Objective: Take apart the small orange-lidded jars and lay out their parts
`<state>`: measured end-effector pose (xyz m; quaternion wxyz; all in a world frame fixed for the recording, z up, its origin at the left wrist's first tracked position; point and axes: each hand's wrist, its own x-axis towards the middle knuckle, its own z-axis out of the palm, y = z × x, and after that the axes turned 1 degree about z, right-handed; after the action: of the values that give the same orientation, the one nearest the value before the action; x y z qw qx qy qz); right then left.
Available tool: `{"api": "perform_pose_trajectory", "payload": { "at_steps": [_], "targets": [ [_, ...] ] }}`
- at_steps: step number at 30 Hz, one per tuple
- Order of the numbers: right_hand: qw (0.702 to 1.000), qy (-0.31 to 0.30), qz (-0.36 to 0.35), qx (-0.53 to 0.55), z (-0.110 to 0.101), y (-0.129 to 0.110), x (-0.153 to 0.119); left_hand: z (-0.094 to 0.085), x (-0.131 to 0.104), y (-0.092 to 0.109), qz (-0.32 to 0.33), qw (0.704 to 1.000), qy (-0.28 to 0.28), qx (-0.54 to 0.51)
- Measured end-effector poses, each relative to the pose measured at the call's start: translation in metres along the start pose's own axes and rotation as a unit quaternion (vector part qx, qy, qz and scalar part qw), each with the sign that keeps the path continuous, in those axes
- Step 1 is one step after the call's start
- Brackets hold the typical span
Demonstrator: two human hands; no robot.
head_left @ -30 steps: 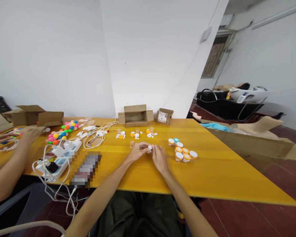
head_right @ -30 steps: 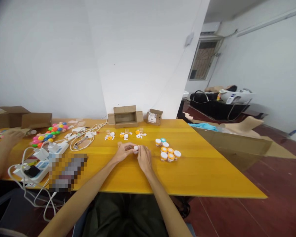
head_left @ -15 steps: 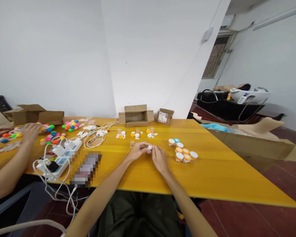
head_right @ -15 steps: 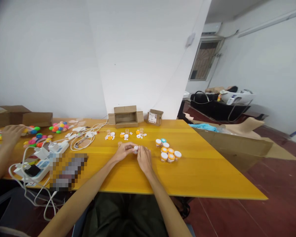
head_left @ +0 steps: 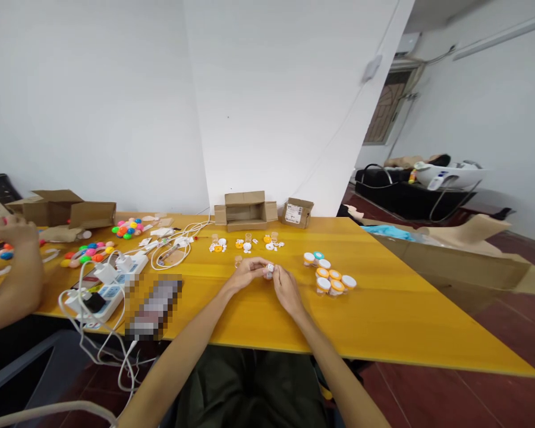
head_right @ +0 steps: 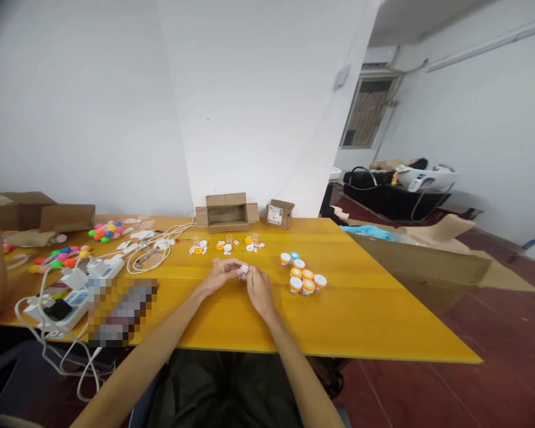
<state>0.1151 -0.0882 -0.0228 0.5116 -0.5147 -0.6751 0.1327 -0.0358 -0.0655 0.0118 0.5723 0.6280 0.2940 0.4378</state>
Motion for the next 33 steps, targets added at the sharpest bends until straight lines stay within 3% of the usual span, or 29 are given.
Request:
{"api": "perform_pose_trajectory", "payload": {
  "at_steps": [9,16,21,25,29,33],
  "targets": [
    [0.998,0.003,0.015,0.056,0.0,-0.004,0.001,-0.003,0.004,-0.004,0.014,1.0,-0.007,0.02],
    [0.998,-0.002,0.024,0.056,-0.001,-0.005,0.001,-0.004,0.004,-0.006,0.074,0.986,0.011,0.151],
    [0.998,0.001,0.019,0.052,-0.003,-0.008,0.001,-0.008,0.002,0.0,0.136,0.943,0.08,0.293],
    [0.999,0.011,0.017,0.046,-0.005,-0.009,0.0,-0.016,0.001,0.004,0.142,0.886,0.138,0.418],
    [0.999,0.018,0.021,0.038,-0.004,-0.008,0.001,-0.023,-0.002,0.003,0.134,0.837,0.131,0.513],
    [0.999,0.02,0.016,0.02,-0.003,-0.006,0.0,-0.024,-0.005,-0.004,0.117,0.812,0.12,0.56]
  ]
}}
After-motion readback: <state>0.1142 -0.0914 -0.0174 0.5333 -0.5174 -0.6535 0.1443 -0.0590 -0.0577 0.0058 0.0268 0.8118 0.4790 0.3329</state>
